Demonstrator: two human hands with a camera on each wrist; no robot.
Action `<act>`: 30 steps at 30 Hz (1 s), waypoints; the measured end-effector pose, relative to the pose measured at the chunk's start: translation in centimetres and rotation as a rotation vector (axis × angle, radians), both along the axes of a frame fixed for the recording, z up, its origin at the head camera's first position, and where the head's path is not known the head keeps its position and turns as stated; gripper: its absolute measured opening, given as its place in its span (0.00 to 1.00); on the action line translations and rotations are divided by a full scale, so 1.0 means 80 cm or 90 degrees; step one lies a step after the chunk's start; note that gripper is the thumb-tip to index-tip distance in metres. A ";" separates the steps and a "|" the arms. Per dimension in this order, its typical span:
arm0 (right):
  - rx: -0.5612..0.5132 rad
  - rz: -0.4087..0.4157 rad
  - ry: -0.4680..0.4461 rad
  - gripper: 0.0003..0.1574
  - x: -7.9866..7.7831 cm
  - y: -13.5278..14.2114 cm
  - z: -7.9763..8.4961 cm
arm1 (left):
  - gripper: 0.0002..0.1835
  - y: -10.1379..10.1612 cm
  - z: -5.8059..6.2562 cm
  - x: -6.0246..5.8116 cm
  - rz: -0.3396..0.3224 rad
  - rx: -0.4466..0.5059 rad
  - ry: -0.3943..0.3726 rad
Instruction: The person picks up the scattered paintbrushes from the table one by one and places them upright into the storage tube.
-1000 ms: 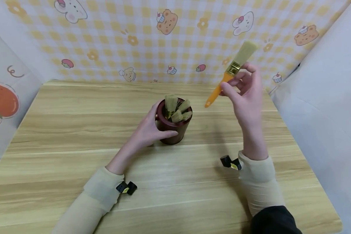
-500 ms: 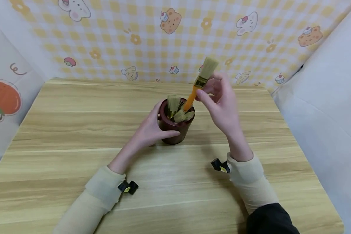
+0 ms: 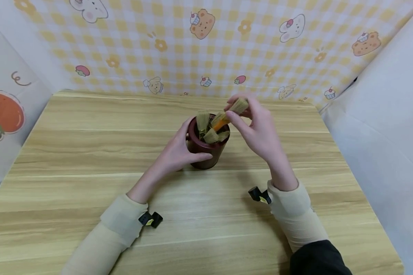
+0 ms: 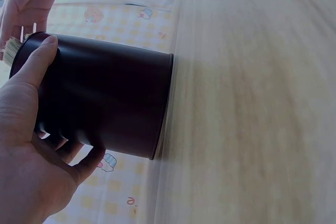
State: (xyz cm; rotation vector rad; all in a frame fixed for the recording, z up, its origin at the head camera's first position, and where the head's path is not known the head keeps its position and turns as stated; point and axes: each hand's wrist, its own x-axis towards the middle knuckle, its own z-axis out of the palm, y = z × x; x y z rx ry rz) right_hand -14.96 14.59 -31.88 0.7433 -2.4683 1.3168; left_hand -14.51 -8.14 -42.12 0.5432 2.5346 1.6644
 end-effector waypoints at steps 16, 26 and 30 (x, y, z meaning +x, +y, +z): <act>0.187 0.035 0.002 0.23 0.002 -0.007 -0.011 | 0.59 -0.001 -0.003 0.003 0.004 0.010 0.009; 0.148 0.037 0.031 0.26 -0.004 -0.002 -0.015 | 0.63 -0.005 -0.005 0.001 -0.003 -0.014 -0.021; 0.134 0.031 0.027 0.27 -0.007 0.005 -0.020 | 0.66 -0.015 -0.008 0.006 -0.018 -0.037 -0.054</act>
